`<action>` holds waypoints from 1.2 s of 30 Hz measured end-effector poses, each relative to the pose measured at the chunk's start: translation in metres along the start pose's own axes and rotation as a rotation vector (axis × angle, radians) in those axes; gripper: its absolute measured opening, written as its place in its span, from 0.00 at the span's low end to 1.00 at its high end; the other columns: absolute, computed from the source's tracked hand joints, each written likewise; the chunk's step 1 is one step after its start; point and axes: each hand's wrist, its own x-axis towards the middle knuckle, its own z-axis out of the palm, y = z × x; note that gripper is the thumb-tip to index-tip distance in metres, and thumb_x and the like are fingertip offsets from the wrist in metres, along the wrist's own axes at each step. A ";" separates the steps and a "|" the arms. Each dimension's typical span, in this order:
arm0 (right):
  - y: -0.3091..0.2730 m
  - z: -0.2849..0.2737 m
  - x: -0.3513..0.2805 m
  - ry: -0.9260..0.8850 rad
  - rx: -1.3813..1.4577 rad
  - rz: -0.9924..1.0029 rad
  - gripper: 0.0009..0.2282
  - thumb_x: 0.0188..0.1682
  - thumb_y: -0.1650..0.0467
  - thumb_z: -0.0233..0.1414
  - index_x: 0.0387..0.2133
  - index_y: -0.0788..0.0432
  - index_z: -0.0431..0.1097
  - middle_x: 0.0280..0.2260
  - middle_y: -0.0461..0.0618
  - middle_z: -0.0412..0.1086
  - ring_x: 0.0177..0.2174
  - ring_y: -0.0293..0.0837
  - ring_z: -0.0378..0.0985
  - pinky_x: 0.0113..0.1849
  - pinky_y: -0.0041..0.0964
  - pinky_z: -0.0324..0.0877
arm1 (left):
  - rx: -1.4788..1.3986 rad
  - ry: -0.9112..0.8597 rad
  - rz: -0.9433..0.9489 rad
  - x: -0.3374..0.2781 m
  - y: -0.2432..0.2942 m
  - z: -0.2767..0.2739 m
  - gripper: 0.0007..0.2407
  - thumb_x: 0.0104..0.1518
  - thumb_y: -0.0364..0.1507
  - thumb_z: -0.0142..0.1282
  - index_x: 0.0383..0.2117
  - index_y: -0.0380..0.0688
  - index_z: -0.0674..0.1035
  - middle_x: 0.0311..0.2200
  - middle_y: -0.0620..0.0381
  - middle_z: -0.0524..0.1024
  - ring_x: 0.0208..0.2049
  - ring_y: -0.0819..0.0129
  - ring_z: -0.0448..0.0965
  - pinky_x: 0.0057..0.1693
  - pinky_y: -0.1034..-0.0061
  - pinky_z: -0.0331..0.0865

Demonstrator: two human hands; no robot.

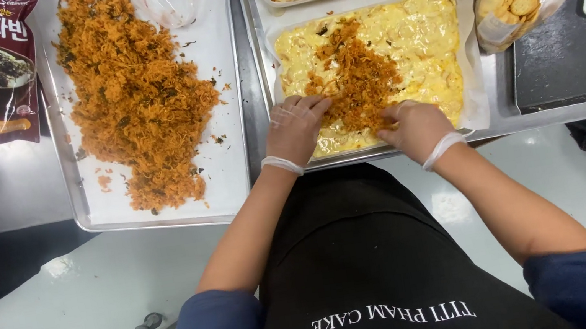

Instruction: Spreading and pressing a shredded topping onto large cakes in trays.

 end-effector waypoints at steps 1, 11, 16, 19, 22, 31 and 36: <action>0.003 0.013 0.000 -0.003 -0.003 -0.001 0.19 0.43 0.62 0.62 0.44 0.60 0.76 0.40 0.60 0.77 0.40 0.58 0.79 0.44 0.48 0.72 | -0.002 0.001 -0.003 -0.007 -0.004 -0.003 0.15 0.57 0.24 0.59 0.51 0.51 0.82 0.50 0.60 0.77 0.49 0.61 0.74 0.54 0.63 0.66; -0.052 0.018 0.026 0.519 0.117 -0.463 0.10 0.50 0.70 0.59 0.44 0.60 0.78 0.43 0.60 0.76 0.45 0.60 0.76 0.49 0.50 0.70 | -0.127 0.323 -0.385 -0.111 -0.057 -0.042 0.12 0.57 0.22 0.59 0.45 0.52 0.83 0.57 0.61 0.75 0.61 0.58 0.71 0.64 0.61 0.64; -0.138 0.033 0.035 0.458 0.130 -0.472 0.07 0.51 0.71 0.58 0.40 0.58 0.79 0.40 0.59 0.78 0.45 0.58 0.76 0.49 0.49 0.70 | 0.080 0.285 -1.014 -0.155 -0.116 -0.081 0.36 0.48 0.34 0.69 0.65 0.39 0.63 0.67 0.44 0.57 0.63 0.39 0.56 0.65 0.51 0.55; -0.213 0.055 0.058 0.153 0.343 -0.633 0.13 0.53 0.69 0.55 0.51 0.56 0.75 0.51 0.57 0.74 0.50 0.54 0.77 0.54 0.45 0.70 | -0.096 0.152 -1.293 -0.168 -0.150 -0.084 0.49 0.42 0.40 0.74 0.68 0.40 0.49 0.70 0.42 0.45 0.67 0.40 0.48 0.65 0.54 0.54; -0.277 0.090 0.112 0.135 0.325 -0.688 0.28 0.52 0.65 0.59 0.66 0.58 0.62 0.63 0.67 0.59 0.60 0.66 0.63 0.58 0.51 0.61 | -0.244 0.142 -1.298 -0.178 -0.181 -0.056 0.52 0.40 0.36 0.75 0.70 0.39 0.47 0.69 0.41 0.45 0.67 0.42 0.48 0.68 0.56 0.52; -0.339 0.114 0.169 0.111 0.206 -0.393 0.20 0.42 0.65 0.64 0.47 0.60 0.74 0.52 0.62 0.69 0.49 0.59 0.74 0.52 0.45 0.70 | -0.438 0.541 -0.919 -0.163 -0.214 -0.097 0.41 0.53 0.30 0.66 0.71 0.35 0.50 0.70 0.36 0.49 0.70 0.38 0.50 0.71 0.48 0.50; -0.352 0.102 0.151 0.236 0.270 -0.368 0.10 0.49 0.70 0.58 0.44 0.55 0.78 0.50 0.59 0.73 0.50 0.55 0.77 0.52 0.43 0.73 | -0.366 0.283 -1.056 -0.129 -0.261 -0.140 0.45 0.46 0.39 0.74 0.68 0.50 0.53 0.70 0.36 0.42 0.70 0.39 0.44 0.64 0.44 0.51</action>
